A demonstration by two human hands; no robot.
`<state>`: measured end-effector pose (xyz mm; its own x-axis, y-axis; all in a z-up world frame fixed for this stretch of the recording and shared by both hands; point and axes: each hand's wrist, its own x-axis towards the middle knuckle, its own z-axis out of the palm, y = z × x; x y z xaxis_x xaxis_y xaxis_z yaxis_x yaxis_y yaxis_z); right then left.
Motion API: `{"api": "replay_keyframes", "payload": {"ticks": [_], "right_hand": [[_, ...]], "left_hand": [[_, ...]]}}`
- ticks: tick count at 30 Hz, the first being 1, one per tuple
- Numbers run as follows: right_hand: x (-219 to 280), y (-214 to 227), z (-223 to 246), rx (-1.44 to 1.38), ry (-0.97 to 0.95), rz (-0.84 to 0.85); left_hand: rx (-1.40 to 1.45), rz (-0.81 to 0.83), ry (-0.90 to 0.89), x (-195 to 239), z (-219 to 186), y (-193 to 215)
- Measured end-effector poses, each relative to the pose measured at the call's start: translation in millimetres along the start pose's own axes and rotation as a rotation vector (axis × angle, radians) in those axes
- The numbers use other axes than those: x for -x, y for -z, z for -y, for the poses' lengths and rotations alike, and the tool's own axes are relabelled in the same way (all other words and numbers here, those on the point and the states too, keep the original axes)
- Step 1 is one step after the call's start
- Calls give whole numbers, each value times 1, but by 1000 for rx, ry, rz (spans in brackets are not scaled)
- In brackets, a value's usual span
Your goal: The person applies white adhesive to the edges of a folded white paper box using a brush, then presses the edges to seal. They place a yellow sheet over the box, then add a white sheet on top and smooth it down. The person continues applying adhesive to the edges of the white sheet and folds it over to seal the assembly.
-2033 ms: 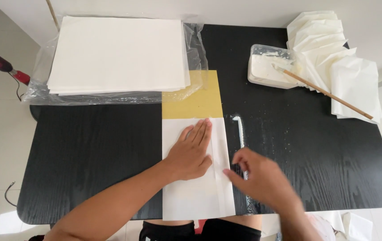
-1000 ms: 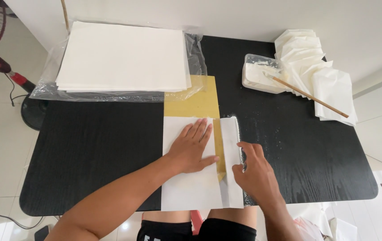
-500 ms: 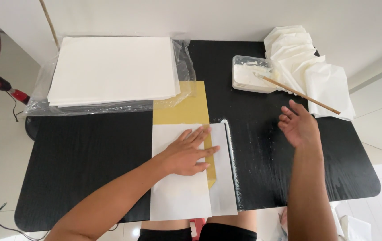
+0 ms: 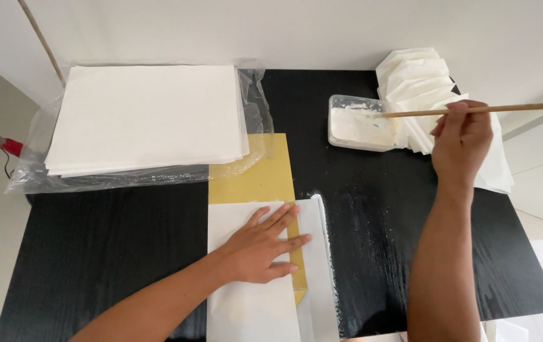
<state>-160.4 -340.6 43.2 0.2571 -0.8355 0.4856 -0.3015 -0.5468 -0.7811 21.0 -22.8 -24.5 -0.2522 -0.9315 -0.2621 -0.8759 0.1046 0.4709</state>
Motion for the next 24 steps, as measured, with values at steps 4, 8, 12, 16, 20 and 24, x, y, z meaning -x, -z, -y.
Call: {"api": "replay_keyframes", "payload": {"ticks": [4,8,12,16,20,24], "right_hand": [[1,3,10,-178,29,-90],[17,8,32,-285,-32,-114],[42,13,61,-267,-80,78],[66,18,62,-292,-118,283],[81,13,46,-267,54,492],[90,2,44,-278,132,515]], "left_hand": [[-2,-64,-25,-4,3,-6],[10,-34,3,-4,2,-2],[4,-44,5,-5,0,0],[-16,-77,-15,-6,1,0],[-35,-40,0,0,-3,10],[-61,-36,3,4,-5,12]]}}
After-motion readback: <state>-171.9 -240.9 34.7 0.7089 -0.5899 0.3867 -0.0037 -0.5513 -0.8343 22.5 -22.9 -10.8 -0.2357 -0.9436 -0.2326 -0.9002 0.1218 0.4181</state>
